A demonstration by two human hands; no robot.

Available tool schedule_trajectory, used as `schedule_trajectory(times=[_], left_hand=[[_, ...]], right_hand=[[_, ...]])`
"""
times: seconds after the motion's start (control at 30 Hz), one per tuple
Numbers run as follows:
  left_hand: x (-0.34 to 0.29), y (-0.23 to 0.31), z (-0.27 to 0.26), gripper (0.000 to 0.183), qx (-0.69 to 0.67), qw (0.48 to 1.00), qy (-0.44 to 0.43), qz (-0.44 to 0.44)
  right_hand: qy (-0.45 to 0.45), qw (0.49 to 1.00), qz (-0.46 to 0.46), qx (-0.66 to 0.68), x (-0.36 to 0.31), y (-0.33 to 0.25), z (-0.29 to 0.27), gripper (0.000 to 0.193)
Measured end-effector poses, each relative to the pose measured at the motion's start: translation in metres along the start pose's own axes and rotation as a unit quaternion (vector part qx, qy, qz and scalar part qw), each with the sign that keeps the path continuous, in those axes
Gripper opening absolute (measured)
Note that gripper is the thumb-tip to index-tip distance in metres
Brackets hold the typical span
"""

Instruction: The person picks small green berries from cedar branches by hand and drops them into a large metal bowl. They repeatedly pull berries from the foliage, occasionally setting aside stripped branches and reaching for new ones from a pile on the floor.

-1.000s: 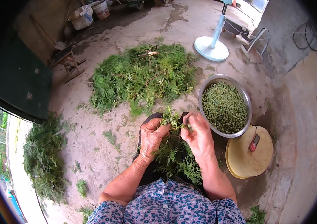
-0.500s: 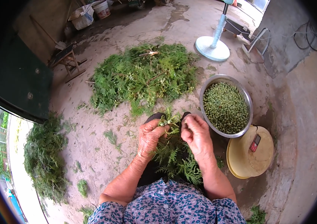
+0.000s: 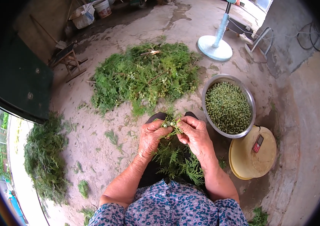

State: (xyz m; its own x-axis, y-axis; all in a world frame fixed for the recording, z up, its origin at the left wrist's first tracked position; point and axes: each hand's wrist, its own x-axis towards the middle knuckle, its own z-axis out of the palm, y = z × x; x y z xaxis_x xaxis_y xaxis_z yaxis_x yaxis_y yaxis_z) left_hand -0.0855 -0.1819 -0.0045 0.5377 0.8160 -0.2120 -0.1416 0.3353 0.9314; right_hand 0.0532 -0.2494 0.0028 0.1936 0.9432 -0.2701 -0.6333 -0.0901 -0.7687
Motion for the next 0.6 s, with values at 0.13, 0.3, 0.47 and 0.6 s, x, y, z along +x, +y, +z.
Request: schedule_trajectory(times=[0.13,0.3,0.47,0.6], left_hand=[[0.001,-0.001,0.002,0.004,0.005,1.0,0.009,0.002],[-0.001,0.0,0.004,0.003,0.024,1.0,0.01,0.007],[0.0,-0.002,0.005,0.005,0.036,0.999,0.029,-0.004],[0.002,-0.004,0.006,0.006,0.083,0.996,0.024,0.021]], right_hand=[[-0.006,1.0,-0.009,-0.011,-0.002,-0.003,0.001,0.014],[-0.009,1.0,0.015,-0.006,-0.004,-0.004,-0.006,0.013],[0.047,0.986,-0.068,0.146,-0.005,-0.017,-0.02,0.009],[0.003,0.997,-0.075,-0.022,-0.013,-0.018,-0.009,0.01]])
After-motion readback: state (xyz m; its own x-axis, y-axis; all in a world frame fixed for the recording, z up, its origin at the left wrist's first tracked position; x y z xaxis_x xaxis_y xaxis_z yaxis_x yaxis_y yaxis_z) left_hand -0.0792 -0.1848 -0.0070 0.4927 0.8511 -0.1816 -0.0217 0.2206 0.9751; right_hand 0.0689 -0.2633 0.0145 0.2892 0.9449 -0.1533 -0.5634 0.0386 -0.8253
